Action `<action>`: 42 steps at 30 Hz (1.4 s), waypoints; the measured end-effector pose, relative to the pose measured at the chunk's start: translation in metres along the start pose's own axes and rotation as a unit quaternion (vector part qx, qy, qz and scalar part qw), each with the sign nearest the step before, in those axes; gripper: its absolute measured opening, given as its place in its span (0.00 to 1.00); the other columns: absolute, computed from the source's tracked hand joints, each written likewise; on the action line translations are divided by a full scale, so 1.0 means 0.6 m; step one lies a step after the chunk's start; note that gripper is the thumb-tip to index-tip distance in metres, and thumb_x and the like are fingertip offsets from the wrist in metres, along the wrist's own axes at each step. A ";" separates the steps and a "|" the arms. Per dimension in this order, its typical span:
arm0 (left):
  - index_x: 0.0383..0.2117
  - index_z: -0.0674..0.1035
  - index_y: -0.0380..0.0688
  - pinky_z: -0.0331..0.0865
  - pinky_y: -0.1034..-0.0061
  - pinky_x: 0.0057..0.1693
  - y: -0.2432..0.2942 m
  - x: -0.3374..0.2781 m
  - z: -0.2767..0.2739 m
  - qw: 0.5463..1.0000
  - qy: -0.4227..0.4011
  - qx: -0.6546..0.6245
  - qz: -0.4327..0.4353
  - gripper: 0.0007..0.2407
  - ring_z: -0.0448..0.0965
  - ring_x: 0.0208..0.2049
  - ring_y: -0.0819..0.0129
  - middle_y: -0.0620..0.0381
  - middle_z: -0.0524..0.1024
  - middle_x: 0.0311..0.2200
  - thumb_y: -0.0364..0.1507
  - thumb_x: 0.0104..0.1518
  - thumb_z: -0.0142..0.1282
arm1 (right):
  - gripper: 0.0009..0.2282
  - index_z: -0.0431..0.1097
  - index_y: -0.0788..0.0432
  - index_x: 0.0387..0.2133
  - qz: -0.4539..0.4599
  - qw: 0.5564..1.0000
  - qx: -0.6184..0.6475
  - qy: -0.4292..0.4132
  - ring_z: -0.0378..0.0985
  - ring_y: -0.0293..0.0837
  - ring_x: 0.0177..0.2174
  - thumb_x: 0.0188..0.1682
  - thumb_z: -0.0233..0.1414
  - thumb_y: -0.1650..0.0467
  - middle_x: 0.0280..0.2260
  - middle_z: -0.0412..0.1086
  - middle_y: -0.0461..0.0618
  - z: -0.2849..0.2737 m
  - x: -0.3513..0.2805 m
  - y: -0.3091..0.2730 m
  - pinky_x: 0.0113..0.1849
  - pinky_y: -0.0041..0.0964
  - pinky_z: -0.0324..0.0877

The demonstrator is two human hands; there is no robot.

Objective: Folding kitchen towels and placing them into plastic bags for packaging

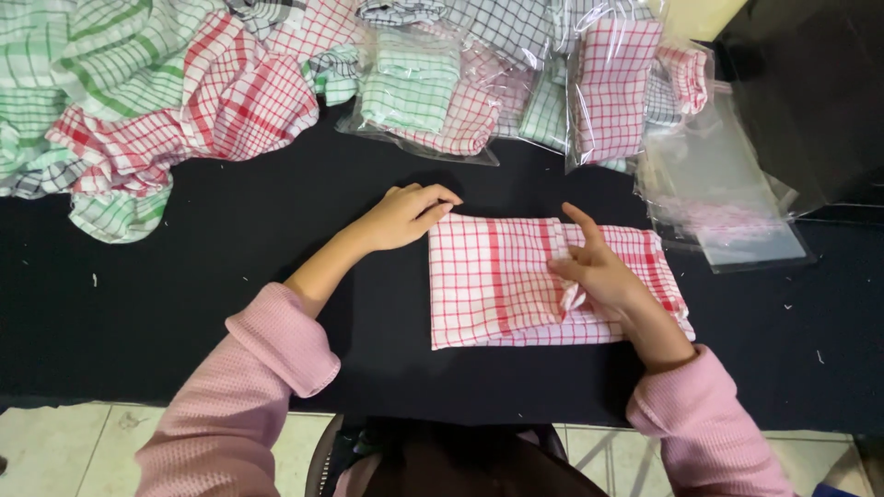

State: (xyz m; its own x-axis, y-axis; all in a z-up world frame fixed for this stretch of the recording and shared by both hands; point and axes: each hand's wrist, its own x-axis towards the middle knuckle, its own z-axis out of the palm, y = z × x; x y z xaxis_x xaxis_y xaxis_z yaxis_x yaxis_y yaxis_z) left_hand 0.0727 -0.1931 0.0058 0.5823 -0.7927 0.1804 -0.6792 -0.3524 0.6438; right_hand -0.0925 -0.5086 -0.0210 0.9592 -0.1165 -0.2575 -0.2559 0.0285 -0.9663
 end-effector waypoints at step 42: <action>0.68 0.51 0.27 0.28 0.47 0.73 0.100 -0.097 0.103 0.982 -0.115 0.147 -0.021 0.59 0.34 0.74 0.42 0.33 0.42 0.72 0.70 0.39 0.51 | 0.27 0.46 0.55 0.71 -0.227 0.738 -0.634 -0.051 0.38 0.57 0.70 0.57 0.37 0.63 0.72 0.41 0.53 0.137 -0.003 0.028 0.64 0.62 0.38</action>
State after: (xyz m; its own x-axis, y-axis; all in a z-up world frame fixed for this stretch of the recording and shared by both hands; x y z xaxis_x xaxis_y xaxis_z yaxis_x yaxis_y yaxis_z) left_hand -0.0295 -0.1989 -0.0118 0.5189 -0.8541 -0.0362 -0.7763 -0.4886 0.3982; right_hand -0.0884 -0.4263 -0.0371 0.9680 0.2488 0.0318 0.2502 -0.9491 -0.1914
